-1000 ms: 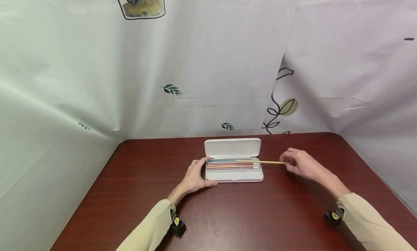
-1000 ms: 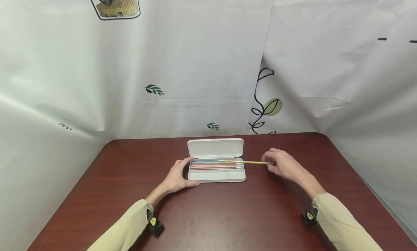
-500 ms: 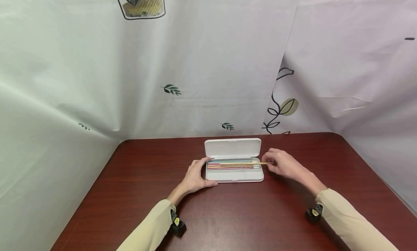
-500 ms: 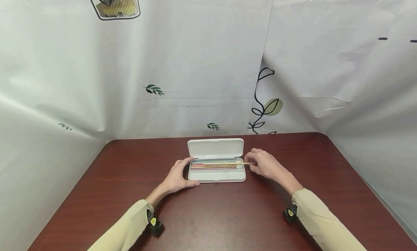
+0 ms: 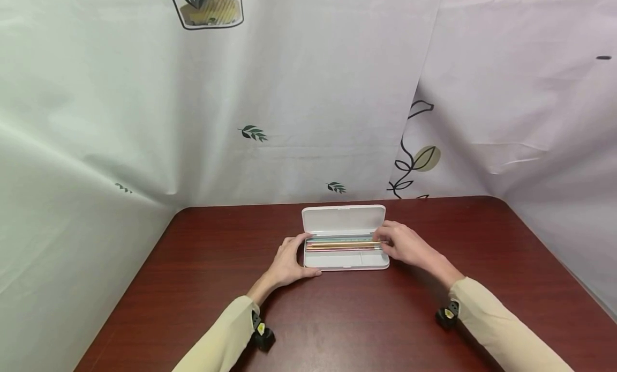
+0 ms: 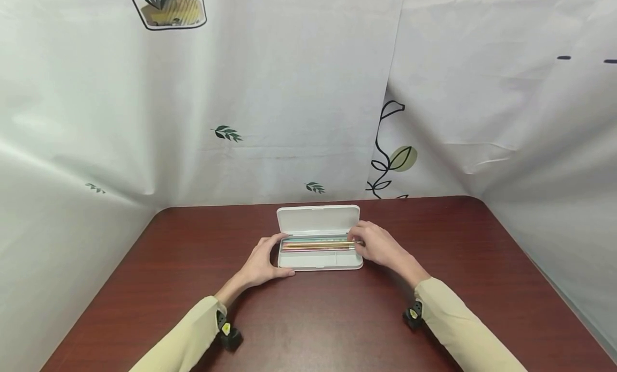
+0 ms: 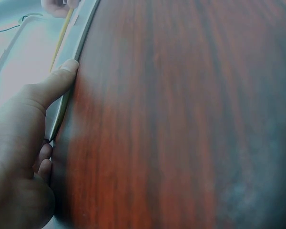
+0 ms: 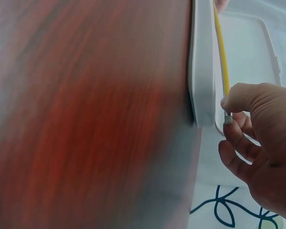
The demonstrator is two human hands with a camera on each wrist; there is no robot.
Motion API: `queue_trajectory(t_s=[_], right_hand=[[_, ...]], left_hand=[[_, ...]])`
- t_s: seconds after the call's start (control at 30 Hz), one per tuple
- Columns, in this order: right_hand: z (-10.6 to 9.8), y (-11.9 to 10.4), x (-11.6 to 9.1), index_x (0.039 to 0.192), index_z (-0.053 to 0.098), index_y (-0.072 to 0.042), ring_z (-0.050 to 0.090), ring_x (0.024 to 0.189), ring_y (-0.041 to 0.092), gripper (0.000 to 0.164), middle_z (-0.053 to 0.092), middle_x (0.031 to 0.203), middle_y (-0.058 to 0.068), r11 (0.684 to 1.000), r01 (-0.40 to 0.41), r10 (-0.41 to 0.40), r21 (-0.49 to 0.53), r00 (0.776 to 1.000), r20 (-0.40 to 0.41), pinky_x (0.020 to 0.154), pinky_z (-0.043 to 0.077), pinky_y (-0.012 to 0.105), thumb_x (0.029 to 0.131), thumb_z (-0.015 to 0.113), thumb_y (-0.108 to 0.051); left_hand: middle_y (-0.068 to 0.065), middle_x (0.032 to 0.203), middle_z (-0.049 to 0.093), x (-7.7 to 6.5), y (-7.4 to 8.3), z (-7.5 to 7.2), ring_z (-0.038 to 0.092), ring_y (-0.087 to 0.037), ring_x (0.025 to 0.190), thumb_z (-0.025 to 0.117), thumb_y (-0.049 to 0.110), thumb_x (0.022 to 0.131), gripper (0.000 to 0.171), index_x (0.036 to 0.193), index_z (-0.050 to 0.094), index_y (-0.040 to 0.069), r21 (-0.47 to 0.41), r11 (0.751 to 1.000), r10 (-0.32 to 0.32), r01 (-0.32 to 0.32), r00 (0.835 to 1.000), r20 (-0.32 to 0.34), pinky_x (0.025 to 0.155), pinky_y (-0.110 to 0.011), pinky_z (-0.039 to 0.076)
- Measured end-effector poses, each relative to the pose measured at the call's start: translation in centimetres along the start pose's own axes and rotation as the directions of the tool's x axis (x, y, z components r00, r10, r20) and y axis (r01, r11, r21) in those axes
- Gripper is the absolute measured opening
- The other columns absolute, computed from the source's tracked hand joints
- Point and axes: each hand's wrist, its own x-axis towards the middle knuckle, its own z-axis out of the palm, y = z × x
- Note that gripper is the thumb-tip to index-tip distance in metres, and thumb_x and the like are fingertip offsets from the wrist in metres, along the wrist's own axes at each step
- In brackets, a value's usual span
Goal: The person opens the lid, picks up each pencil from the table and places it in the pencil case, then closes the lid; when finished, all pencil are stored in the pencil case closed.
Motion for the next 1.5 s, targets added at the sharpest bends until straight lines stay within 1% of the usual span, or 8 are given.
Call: queue_trajectory(t_s=[0.23, 0.43, 0.7, 0.9, 1.03, 1.2, 1.4, 1.5], right_hand=[[0.4, -0.6, 0.5, 0.09, 0.072, -0.011, 0.052, 0.077, 0.014, 0.017, 0.057, 0.087, -0.005, 1.0, -0.003, 0.003, 0.001, 1.0, 0.019, 0.066, 0.046, 0.033, 0.082, 0.071, 0.005], [0.4, -0.4, 0.3, 0.091, 0.073, -0.011, 0.052, 0.077, 0.014, 0.016, 0.057, 0.088, -0.004, 1.0, 0.018, -0.018, -0.007, 1.0, -0.02, 0.066, 0.047, 0.033, 0.082, 0.075, 0.002], [-0.6, 0.6, -0.6, 0.091, 0.072, -0.006, 0.058, 0.075, 0.013, 0.012, 0.059, 0.088, -0.002, 1.0, -0.005, 0.005, -0.003, 0.99, -0.138, 0.067, 0.05, 0.035, 0.082, 0.075, 0.002], [-1.5, 1.4, -0.8, 0.09, 0.071, -0.003, 0.057, 0.072, 0.014, 0.015, 0.062, 0.084, -0.001, 0.998, 0.008, 0.012, 0.067, 0.954, -0.3, 0.062, 0.049, 0.032, 0.08, 0.071, 0.008], [-1.8, 1.4, -0.5, 0.095, 0.07, 0.0, 0.058, 0.072, 0.015, 0.017, 0.063, 0.084, 0.001, 0.993, -0.022, 0.065, 0.115, 0.921, -0.383, 0.061, 0.049, 0.034, 0.081, 0.069, 0.01], [-2.3, 1.1, 0.0, 0.105, 0.069, 0.002, 0.059, 0.077, 0.019, 0.018, 0.066, 0.089, 0.007, 0.972, -0.097, 0.178, 0.212, 0.896, -0.407, 0.066, 0.05, 0.039, 0.087, 0.066, 0.006], [-2.7, 1.0, 0.7, 0.111, 0.068, 0.002, 0.057, 0.08, 0.02, 0.019, 0.066, 0.091, 0.009, 0.936, -0.16, 0.275, 0.313, 0.887, -0.37, 0.069, 0.045, 0.024, 0.092, 0.063, 0.001], [-2.7, 1.1, 1.1, 0.114, 0.067, 0.002, 0.059, 0.082, 0.021, 0.02, 0.066, 0.094, 0.011, 0.92, -0.186, 0.307, 0.345, 0.889, -0.339, 0.071, 0.044, 0.022, 0.094, 0.063, -0.001]], left_hand=[[-0.011, 0.128, 0.056, 0.0, 0.1, 0.1, 0.045, -0.033, 0.122, 0.093, 0.035, 0.067, 0.087, 0.142, 0.051, 0.019, -0.007, 1.0, 0.005, -0.005, 1.0, -0.003, 0.097, -0.054, 0.037], [-0.01, 0.128, 0.056, 0.0, 0.2, 0.1, 0.046, -0.032, 0.122, 0.093, 0.037, 0.067, 0.088, 0.142, 0.051, 0.019, -0.011, 1.0, 0.014, -0.014, 1.0, -0.009, 0.096, -0.055, 0.038], [-0.01, 0.129, 0.056, 0.0, 0.1, -0.1, 0.046, -0.033, 0.122, 0.093, 0.037, 0.067, 0.088, 0.142, 0.051, 0.019, -0.002, 1.0, 0.011, -0.012, 1.0, -0.005, 0.097, -0.055, 0.038], [-0.011, 0.127, 0.057, -0.1, 0.1, -0.1, 0.046, -0.033, 0.121, 0.093, 0.037, 0.067, 0.089, 0.142, 0.051, 0.017, -0.009, 1.0, 0.024, -0.024, 1.0, -0.007, 0.095, -0.055, 0.038], [-0.011, 0.128, 0.056, -0.1, 0.0, -0.1, 0.046, -0.033, 0.121, 0.092, 0.038, 0.067, 0.089, 0.143, 0.05, 0.017, -0.007, 1.0, 0.023, -0.023, 1.0, -0.005, 0.096, -0.055, 0.038], [-0.01, 0.128, 0.056, 0.0, 0.0, 0.1, 0.045, -0.032, 0.122, 0.092, 0.037, 0.067, 0.089, 0.143, 0.051, 0.019, -0.005, 1.0, 0.011, -0.011, 1.0, -0.007, 0.096, -0.054, 0.037], [-0.009, 0.127, 0.057, 0.0, 0.0, 0.1, 0.046, -0.032, 0.121, 0.093, 0.036, 0.066, 0.088, 0.142, 0.052, 0.019, -0.002, 1.0, 0.014, -0.014, 1.0, -0.011, 0.096, -0.054, 0.038], [-0.009, 0.127, 0.057, 0.0, 0.0, 0.0, 0.046, -0.031, 0.121, 0.093, 0.036, 0.066, 0.088, 0.142, 0.052, 0.019, -0.005, 1.0, 0.015, -0.015, 1.0, -0.013, 0.096, -0.053, 0.037]])
